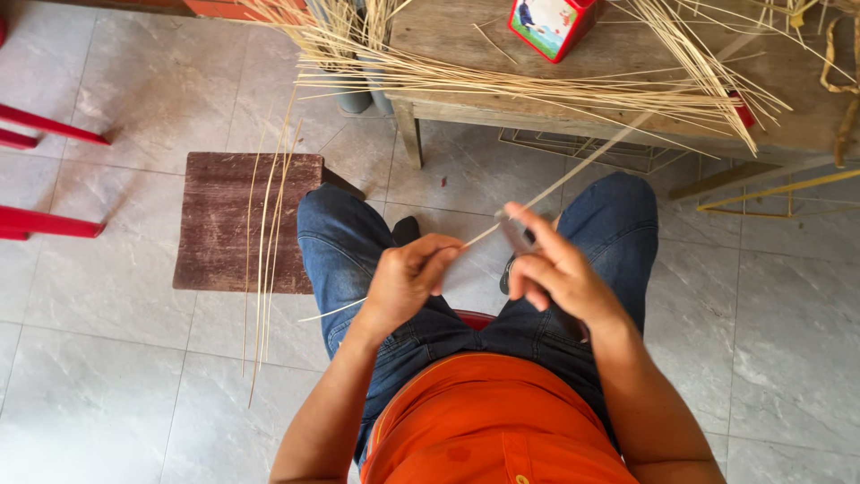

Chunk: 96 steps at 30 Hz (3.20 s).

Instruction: The person sits on a low stool and repeatedly picks thin bamboo strips from a pile on a wooden table. Using a small knife, they shave each strip along its length, then place the finished strip on a small wooden stool beside them. The process is repeated for multiple strips throughout the clip.

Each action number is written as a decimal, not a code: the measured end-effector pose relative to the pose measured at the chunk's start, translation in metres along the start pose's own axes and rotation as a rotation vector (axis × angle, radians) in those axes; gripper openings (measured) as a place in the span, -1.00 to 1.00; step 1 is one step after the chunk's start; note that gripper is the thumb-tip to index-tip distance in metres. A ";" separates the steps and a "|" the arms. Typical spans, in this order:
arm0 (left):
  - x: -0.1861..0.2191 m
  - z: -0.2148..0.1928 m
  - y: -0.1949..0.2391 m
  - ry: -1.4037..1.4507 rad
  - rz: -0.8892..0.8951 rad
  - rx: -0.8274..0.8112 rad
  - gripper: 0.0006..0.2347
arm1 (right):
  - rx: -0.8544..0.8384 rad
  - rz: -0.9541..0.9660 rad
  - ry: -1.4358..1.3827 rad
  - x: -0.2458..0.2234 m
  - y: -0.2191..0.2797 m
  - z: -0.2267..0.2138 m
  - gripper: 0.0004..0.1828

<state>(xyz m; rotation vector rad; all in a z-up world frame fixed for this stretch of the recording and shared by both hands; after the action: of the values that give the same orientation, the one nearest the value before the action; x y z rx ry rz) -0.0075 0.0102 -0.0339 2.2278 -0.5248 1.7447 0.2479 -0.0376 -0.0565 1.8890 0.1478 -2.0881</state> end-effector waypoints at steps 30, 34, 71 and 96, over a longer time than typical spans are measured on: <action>0.036 -0.095 0.025 0.223 -0.246 0.081 -0.86 | 0.739 -0.200 -0.434 0.040 0.036 -0.152 -0.54; 0.069 -0.099 0.015 0.293 0.082 0.269 -0.89 | 0.543 -0.180 -0.383 0.022 0.026 -0.100 -0.62; 0.059 0.014 0.035 -0.126 0.316 0.321 -0.82 | 0.115 -0.068 -0.409 -0.017 -0.019 0.027 -0.46; 0.015 -0.025 0.024 -0.170 -0.113 0.021 -0.85 | 0.262 -0.026 -0.060 0.018 -0.041 -0.003 -0.47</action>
<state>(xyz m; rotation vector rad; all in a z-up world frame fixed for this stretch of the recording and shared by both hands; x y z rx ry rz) -0.0367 -0.0023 -0.0139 2.3847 -0.4083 1.5224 0.2368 -0.0008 -0.0805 1.9736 -0.1217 -2.2729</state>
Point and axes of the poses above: each hand's wrist, its own y-axis away from the middle knuckle, its own z-axis out of the palm, x = y × z, the point moved 1 cm from there along -y, towards the middle knuckle, and after that the axes turned 2 degrees about z, right-handed, at the moved point
